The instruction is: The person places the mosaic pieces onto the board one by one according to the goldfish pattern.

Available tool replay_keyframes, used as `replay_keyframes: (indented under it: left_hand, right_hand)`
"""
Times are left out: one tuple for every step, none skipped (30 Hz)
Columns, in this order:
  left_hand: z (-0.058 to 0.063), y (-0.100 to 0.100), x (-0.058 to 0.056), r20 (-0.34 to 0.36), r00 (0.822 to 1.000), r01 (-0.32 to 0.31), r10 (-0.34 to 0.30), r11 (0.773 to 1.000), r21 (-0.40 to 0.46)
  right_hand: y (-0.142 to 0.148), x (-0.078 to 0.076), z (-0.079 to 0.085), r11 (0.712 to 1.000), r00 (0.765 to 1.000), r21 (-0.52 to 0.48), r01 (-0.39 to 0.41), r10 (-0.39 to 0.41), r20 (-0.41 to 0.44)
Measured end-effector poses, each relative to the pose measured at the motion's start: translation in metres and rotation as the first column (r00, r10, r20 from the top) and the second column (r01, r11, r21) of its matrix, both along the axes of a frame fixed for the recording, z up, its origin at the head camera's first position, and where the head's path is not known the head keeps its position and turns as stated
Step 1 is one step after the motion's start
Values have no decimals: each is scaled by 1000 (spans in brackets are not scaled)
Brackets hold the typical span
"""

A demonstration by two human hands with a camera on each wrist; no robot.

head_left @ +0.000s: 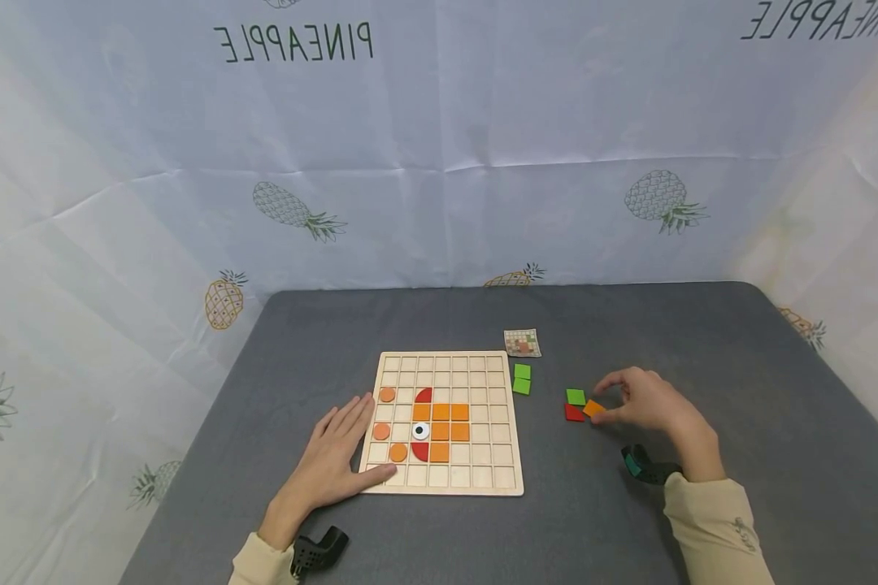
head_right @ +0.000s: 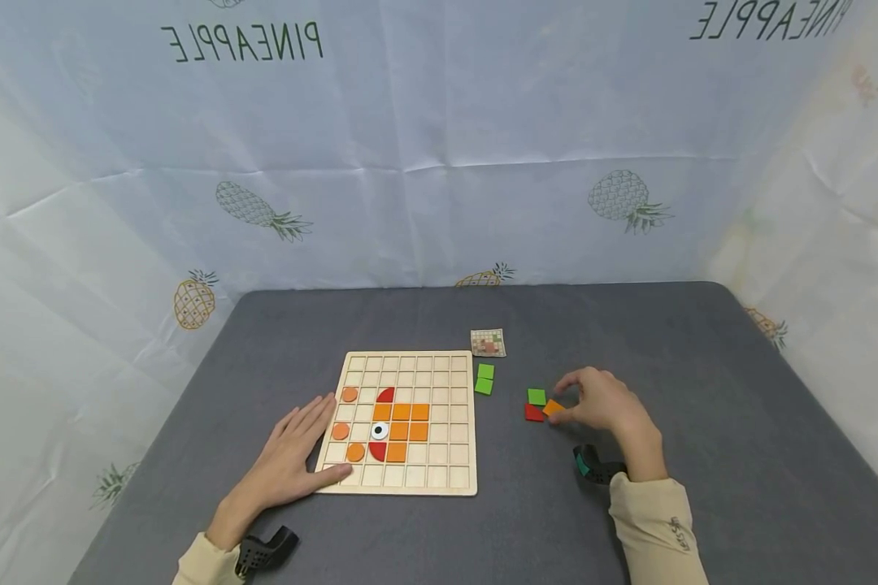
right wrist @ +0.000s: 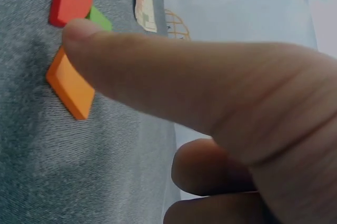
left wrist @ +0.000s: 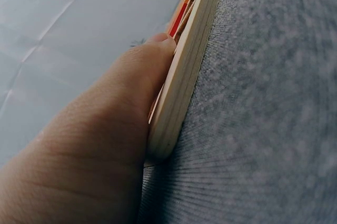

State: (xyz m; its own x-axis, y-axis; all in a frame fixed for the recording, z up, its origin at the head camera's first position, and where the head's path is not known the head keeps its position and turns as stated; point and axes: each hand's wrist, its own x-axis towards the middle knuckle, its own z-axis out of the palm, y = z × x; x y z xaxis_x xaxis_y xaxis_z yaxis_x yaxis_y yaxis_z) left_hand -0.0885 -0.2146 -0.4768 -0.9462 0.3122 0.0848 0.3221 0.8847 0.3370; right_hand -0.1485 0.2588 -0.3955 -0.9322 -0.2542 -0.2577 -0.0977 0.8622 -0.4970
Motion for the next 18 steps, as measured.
replay_keyframes:
  left_hand:
    - [0,0,0,1,1000,0,0,1000,-1]
    - [0,0,0,2,1000,0,0,1000,-2]
    - [0,0,0,3,1000,0,0,1000,-1]
    - [0,0,0,5,1000,0,0,1000,0]
    - [0,0,0,6,1000,0,0,1000,1]
    - [0,0,0,7,1000,-1,1,1000,5]
    - [0,0,0,7,1000,-1,1,1000,7]
    - [0,0,0,7,1000,0,0,1000,9]
    - [0,1,0,6,1000,0,0,1000,10]
    - [0,1,-1,5,1000,1,-1,1000,10]
    - [1,1,-1,3,1000,2,-2,1000,10]
    - [1,1,-1,1,1000,2,-2,1000,10]
    - [1,1,-1,-1,1000,3,-3,1000,8]
    - [1,1,-1,-2,1000,4,-4,1000,8]
    - [1,1,-1,-3,1000,4,-4,1000,8]
    - [1,1,-1,-4,1000,4,-4,1000,8]
    - [1,0,-1,-4,1000,4,-4,1000,8]
    - [1,0,-1,-3,1000,4,-4,1000,8]
  right_hand:
    - [0,0,0,1000,1000,4,5,-5,6]
    - [0,0,-1,1000,1000,9,11,-11,11]
    - [0,0,-1,1000,1000,15,15,-15,12]
    - [0,-1,-2,1000,1000,20,17,-17,11]
    - [0,-1,-3,1000,1000,20,19,-19,12]
    - [0,-1,-3,1000,1000,22,21,-21,13]
    - [-1,-1,-4,1000,1000,20,21,-21,13]
    - [-1,-1,-5,1000,1000,19,20,-20,10]
    - [-1,-2,-6,1000,1000,19,17,-17,7]
    - [-1,-2,-6,1000,1000,15,17,-17,7]
    - [-1,-2,-6,1000,1000,12,18,-18,11]
    - [-1,-2,-7,1000,1000,14,18,-18,12]
    - [-1,-2,-7,1000,1000,17,19,-19,15]
    - [-2,-2,-7,1000,1000,20,22,-22,18]
    - [-2,-2,-6,999,999,22,28,-28,26]
    - [-3,-3,-6,999,999,27,30,-30,29]
    - [-3,-3,-6,999,999,36,28,-29,27]
    - [-4,-3,-6,999,999,47,23,-24,22]
